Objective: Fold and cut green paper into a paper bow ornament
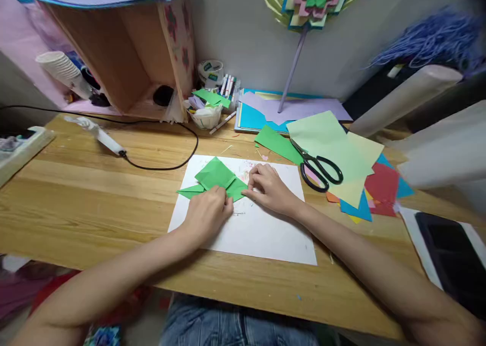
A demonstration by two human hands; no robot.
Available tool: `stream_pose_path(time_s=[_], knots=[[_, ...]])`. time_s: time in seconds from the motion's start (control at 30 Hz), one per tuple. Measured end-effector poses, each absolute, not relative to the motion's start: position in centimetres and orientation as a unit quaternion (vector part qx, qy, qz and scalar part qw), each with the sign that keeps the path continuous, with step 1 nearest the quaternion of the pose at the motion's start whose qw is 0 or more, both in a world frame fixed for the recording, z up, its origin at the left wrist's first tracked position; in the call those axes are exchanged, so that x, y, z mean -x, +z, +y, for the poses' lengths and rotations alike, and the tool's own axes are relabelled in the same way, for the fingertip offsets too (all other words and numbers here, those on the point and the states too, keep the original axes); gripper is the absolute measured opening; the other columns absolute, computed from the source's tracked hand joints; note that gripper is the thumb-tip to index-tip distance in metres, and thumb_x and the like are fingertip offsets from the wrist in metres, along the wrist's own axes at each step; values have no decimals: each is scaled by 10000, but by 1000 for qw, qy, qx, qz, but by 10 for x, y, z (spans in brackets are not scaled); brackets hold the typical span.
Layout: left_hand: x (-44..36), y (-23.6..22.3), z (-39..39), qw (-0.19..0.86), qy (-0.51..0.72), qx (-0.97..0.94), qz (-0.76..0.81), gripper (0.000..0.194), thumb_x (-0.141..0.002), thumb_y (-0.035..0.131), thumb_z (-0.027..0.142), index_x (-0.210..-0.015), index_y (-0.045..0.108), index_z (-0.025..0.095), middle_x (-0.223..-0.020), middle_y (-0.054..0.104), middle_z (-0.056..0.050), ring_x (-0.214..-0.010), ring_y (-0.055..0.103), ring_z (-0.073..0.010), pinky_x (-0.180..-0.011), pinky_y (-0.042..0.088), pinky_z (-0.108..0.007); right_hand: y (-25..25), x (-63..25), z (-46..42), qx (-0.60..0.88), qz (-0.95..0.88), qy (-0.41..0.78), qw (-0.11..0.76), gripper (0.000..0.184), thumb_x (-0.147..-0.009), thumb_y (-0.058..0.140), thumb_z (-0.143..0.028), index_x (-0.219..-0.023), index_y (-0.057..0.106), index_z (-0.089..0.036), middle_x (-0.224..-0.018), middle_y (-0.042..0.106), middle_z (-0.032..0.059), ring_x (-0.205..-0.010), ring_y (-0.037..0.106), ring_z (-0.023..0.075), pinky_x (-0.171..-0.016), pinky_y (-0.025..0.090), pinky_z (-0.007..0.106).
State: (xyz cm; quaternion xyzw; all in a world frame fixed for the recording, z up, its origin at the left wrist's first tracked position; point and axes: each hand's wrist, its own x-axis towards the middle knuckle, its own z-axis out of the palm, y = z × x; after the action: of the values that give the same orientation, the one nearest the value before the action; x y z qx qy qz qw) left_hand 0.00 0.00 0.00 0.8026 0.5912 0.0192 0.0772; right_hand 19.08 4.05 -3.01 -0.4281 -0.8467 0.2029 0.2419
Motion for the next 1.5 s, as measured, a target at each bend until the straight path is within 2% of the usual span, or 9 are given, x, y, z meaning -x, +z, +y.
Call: stream_pose_path(time_s=[0.3, 0.47, 0.67, 0.9, 0.97, 1.07, 1.17, 1.33, 1.5], knots=[[-1, 1, 2, 84, 3, -796, 599, 229, -835, 417, 292, -726, 567, 156, -758, 657, -61, -648, 619, -200, -491, 281, -280, -31, -191, 42, 447, -830, 213, 258, 268, -793, 597, -402, -661, 511, -186, -829, 495, 45, -805, 439, 193, -756, 364, 353], [-1, -1, 2, 81, 11, -798, 597, 213, -821, 436, 286, -703, 561, 159, -739, 656, -54, -642, 617, -201, -482, 270, -279, -33, -196, 46, 447, -829, 211, 260, 244, -777, 620, -377, -663, 510, -191, -847, 493, 40, -836, 463, 198, -833, 365, 399], [1, 1, 2, 80, 23, -800, 594, 196, -812, 451, 284, -689, 545, 165, -727, 648, -44, -640, 609, -196, -481, 251, -274, -26, -202, 50, 420, -844, 226, 245, 235, -788, 610, -366, -671, 488, -202, -833, 489, 31, -856, 485, 200, -974, 284, 489], [2, 4, -1, 74, 47, -810, 580, 134, -829, 444, 245, -848, 561, 182, -784, 653, -22, -631, 595, -164, -469, 232, -262, -28, -205, 51, 389, -858, 230, 245, 130, -789, 615, -290, -756, 520, -208, -872, 505, 26, -886, 495, 190, -1027, 208, 505], [3, 4, -2, 63, 41, -816, 573, 163, -844, 432, 257, -846, 578, 184, -796, 656, -27, -633, 597, -165, -472, 221, -267, -27, -204, 51, 377, -862, 228, 252, 82, -800, 601, -255, -782, 535, -209, -883, 513, 30, -887, 498, 189, -1015, 223, 497], [5, 5, -3, 55, 38, -819, 570, 211, -862, 420, 284, -840, 610, 195, -788, 659, -24, -622, 597, -167, -477, 205, -274, -25, -203, 50, 353, -870, 230, 256, 11, -819, 568, -209, -829, 569, -204, -905, 525, 49, -908, 496, 195, -933, 328, 432], [8, 7, -3, 59, 33, -821, 567, 254, -872, 412, 300, -815, 645, 216, -777, 659, -19, -627, 599, -174, -478, 190, -277, -24, -203, 49, 329, -882, 222, 255, 65, -836, 549, -207, -869, 605, -202, -914, 545, 63, -906, 488, 194, -840, 381, 368], [11, 11, -2, 82, 22, -825, 559, 304, -882, 407, 299, -754, 675, 235, -747, 647, -13, -624, 594, -170, -474, 174, -273, -30, -203, 49, 273, -916, 158, 247, 169, -867, 492, -175, -937, 638, -225, -898, 586, 61, -858, 478, 179, -770, 390, 330], [13, 10, 0, 100, 29, -824, 558, 310, -877, 430, 351, -755, 689, 231, -751, 647, -21, -623, 590, -164, -473, 181, -271, -28, -199, 43, 204, -958, 65, 190, 276, -907, 397, -146, -1044, 609, -257, -892, 616, 43, -781, 509, 149, -710, 393, 298]])
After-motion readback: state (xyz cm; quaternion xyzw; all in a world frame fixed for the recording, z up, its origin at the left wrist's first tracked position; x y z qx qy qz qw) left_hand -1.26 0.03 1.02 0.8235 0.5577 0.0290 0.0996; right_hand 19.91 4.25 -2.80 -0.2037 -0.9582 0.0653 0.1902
